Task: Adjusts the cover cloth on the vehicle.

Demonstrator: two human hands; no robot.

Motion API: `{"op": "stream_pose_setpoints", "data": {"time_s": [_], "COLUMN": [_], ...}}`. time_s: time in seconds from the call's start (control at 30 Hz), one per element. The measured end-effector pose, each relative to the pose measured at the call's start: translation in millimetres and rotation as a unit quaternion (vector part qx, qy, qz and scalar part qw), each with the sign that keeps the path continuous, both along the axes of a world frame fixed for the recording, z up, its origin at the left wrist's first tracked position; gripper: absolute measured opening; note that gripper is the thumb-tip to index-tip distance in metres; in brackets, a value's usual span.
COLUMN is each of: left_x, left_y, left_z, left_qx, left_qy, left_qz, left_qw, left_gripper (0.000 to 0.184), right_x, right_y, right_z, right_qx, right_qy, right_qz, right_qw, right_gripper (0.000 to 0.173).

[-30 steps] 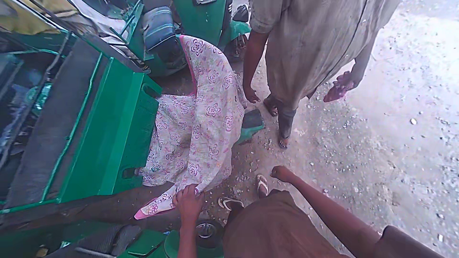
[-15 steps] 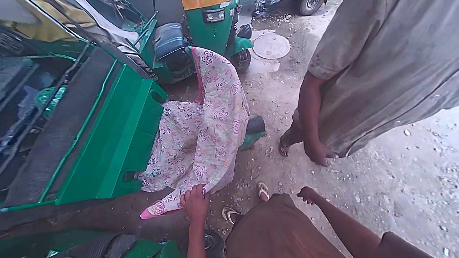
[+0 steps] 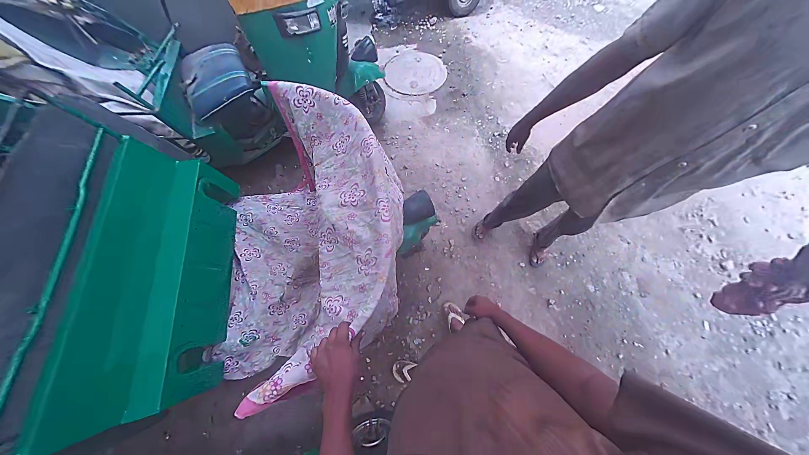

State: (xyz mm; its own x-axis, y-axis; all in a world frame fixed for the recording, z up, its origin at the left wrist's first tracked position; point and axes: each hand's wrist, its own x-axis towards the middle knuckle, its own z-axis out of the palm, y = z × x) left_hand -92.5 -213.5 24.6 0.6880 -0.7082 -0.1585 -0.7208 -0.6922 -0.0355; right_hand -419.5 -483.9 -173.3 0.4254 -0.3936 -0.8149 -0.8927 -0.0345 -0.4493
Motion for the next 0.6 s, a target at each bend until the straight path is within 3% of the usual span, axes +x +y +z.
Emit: {"op": "stream_pose_setpoints", "data": {"time_s": [0.23, 0.37, 0.47, 0.53, 0.6], "left_x": [24, 18, 17, 14, 14], "left_y": [-8, -5, 2, 0, -4], "left_z": [14, -2, -14, -11, 5], "left_qx": [0.113, 0.032, -0.041, -0.027, 0.044], "left_qy": [0.089, 0.006, -0.043, -0.025, 0.032], "left_qz": [0.015, -0.010, -0.022, -0.006, 0.016], "left_qw": [0.990, 0.999, 0.998, 0.999, 0.998], "left_gripper": [0.054, 0.046, 0.047, 0.046, 0.048], "right_x": [-53, -99, -115, -116, -110], "right_y": [25, 32, 48, 58, 69], "right_z": [-2, 5, 11, 13, 13], "right_qx": [-0.044, -0.085, -0.150, -0.162, -0.153], "right_qy": [0.046, 0.118, 0.162, 0.175, 0.171], "right_qz": [-0.097, -0.173, -0.260, -0.305, -0.311], "right_qw": [0.993, 0.974, 0.940, 0.922, 0.922], "right_gripper": [0.042, 0.042, 0.052, 0.057, 0.058]}}
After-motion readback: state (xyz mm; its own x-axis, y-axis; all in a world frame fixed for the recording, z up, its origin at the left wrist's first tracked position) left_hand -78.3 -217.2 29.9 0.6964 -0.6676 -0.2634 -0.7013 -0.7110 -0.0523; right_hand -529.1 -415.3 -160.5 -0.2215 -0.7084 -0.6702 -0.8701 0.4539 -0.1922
